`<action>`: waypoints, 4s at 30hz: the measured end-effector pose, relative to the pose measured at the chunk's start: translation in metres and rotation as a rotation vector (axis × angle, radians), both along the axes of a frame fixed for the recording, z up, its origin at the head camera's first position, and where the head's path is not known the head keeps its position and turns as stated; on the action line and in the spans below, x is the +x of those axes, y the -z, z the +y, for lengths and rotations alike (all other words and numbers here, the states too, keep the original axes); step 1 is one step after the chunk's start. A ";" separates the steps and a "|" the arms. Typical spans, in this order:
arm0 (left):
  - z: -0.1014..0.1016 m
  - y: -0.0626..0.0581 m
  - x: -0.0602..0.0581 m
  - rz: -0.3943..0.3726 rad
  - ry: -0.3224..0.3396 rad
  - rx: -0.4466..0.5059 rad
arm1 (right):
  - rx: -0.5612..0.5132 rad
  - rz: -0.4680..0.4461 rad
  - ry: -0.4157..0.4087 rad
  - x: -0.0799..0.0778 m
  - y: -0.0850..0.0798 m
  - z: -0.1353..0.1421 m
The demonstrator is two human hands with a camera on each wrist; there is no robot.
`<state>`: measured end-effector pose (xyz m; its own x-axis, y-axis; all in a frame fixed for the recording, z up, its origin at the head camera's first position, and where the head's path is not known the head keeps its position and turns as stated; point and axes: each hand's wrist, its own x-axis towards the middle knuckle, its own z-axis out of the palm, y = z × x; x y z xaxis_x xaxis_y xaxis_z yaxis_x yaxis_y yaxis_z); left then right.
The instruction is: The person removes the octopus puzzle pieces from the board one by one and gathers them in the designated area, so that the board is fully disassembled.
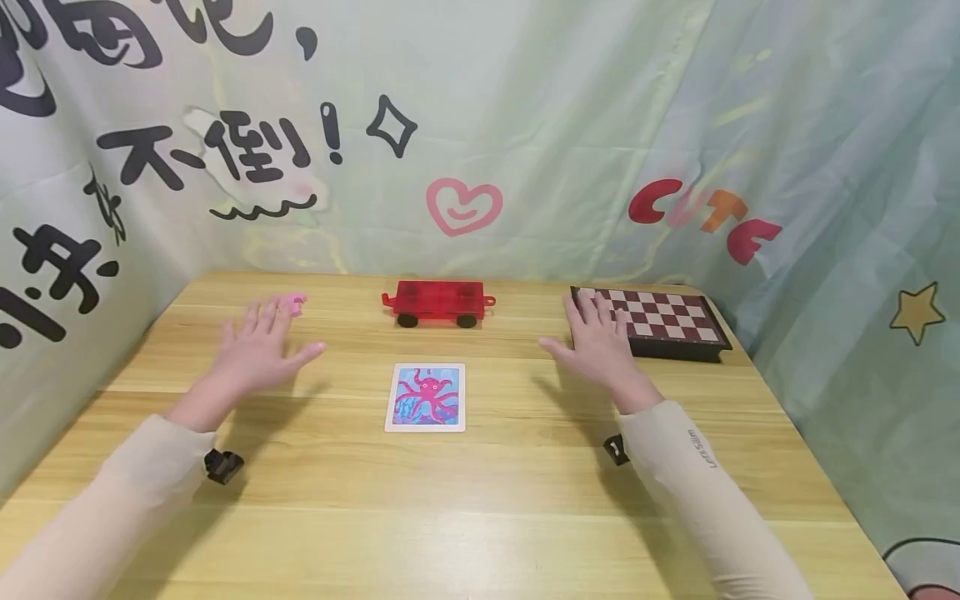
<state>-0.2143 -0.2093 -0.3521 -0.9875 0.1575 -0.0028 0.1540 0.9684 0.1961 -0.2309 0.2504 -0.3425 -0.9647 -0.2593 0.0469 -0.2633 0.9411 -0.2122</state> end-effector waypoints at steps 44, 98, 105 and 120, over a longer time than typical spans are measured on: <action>0.103 0.045 0.005 -0.228 0.374 -0.120 | -0.061 -0.147 -0.434 -0.013 0.044 -0.174; 0.104 0.045 0.002 -0.269 0.335 -0.136 | -0.521 -0.340 -0.297 -0.026 0.047 -0.176; 0.104 0.046 0.003 -0.261 0.338 -0.129 | -0.584 -0.372 -0.233 -0.023 0.038 -0.159; 0.105 0.042 0.005 -0.263 0.346 -0.099 | -0.534 -0.346 -0.130 -0.025 0.035 -0.084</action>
<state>-0.2092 -0.1042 -0.3942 -0.8403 0.4650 -0.2788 0.4295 0.8847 0.1811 -0.2557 0.1660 -0.3776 -0.9095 -0.4018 -0.1062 -0.2001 0.6474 -0.7354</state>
